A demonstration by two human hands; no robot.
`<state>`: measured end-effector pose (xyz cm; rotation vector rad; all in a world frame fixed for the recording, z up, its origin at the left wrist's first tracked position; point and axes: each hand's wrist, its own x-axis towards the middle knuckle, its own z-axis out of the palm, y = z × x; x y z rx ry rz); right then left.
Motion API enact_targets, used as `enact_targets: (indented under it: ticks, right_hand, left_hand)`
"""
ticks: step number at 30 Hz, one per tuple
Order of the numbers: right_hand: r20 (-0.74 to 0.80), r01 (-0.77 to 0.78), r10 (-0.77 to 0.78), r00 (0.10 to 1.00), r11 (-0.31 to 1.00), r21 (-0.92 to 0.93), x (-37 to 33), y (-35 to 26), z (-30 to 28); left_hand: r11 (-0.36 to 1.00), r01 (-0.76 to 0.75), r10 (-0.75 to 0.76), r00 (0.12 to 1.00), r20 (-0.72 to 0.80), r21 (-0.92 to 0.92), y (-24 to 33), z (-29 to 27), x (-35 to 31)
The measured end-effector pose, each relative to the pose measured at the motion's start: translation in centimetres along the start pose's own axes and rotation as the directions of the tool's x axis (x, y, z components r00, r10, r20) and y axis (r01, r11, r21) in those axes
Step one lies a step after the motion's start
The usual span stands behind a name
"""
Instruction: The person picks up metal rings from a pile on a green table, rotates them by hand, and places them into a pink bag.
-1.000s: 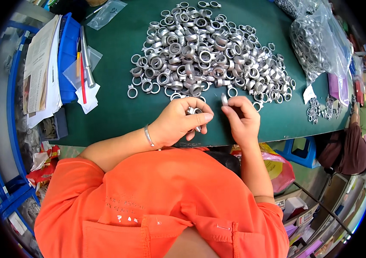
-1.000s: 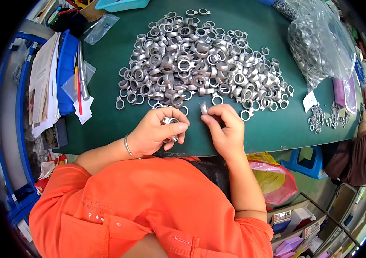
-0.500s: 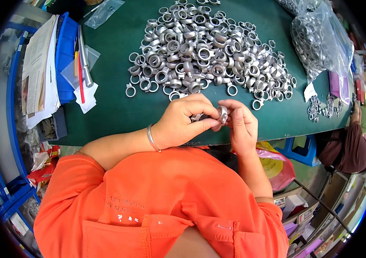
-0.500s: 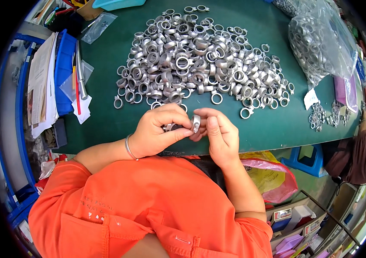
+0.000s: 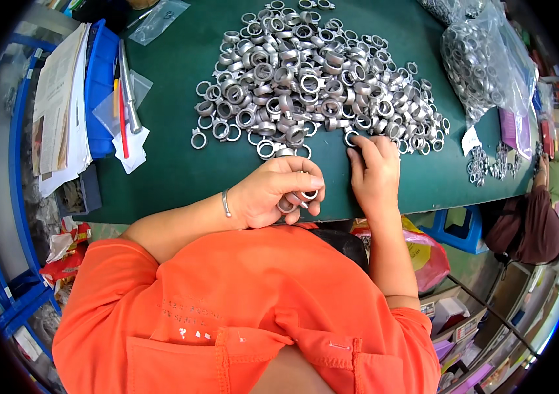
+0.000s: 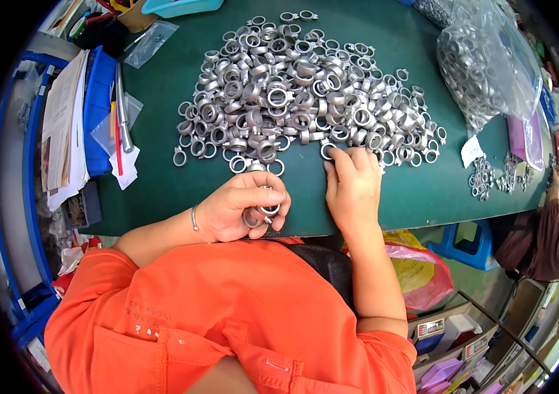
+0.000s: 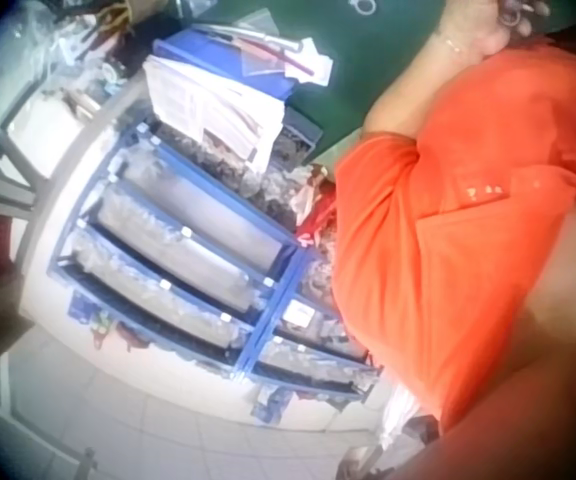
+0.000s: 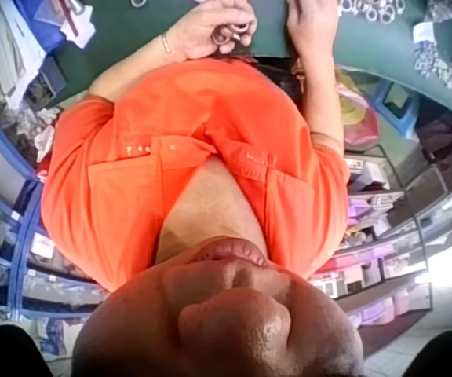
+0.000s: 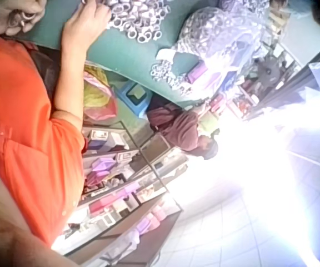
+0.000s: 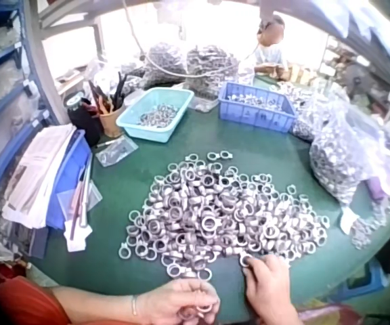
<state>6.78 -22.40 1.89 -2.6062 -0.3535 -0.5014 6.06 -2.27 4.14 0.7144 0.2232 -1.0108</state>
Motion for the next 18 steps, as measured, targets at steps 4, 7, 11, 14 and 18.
enact_targets:
  ticks: [4, 7, 11, 14, 18]
  right_hand:
    - [0.182, -0.253, 0.188, 0.965, 0.853, 0.458, -1.1, -0.6, -0.5]
    - [0.378, -0.475, 0.296, 0.877, 0.421, 0.773, -1.9, -2.0, -1.4]
    - [0.105, -0.021, -0.073, 0.992, 0.713, 0.701, -1.5, -2.0, -1.6]
    - [0.138, -0.162, 0.086, 0.987, 0.585, 0.794, -2.1, -2.6, -1.3]
    - [0.453, -0.49, 0.202, 0.868, 0.212, 0.845, -2.0, -2.7, -2.2]
  left_hand:
    - [0.986, -0.051, 0.066, 0.994, -0.091, 0.159, 0.4, 0.4, -0.3]
    - [0.943, -0.092, 0.144, 0.979, -0.144, 0.32, 0.4, 0.9, -0.2]
    - [0.859, -0.182, 0.271, 0.955, -0.123, 0.479, 0.1, 0.8, 0.0]
    - [0.656, -0.394, 0.482, 0.875, 0.044, 0.643, -0.1, 0.6, 0.2]
    - [0.368, -0.552, 0.592, 0.76, 0.27, 0.748, -0.1, -0.1, 0.3]
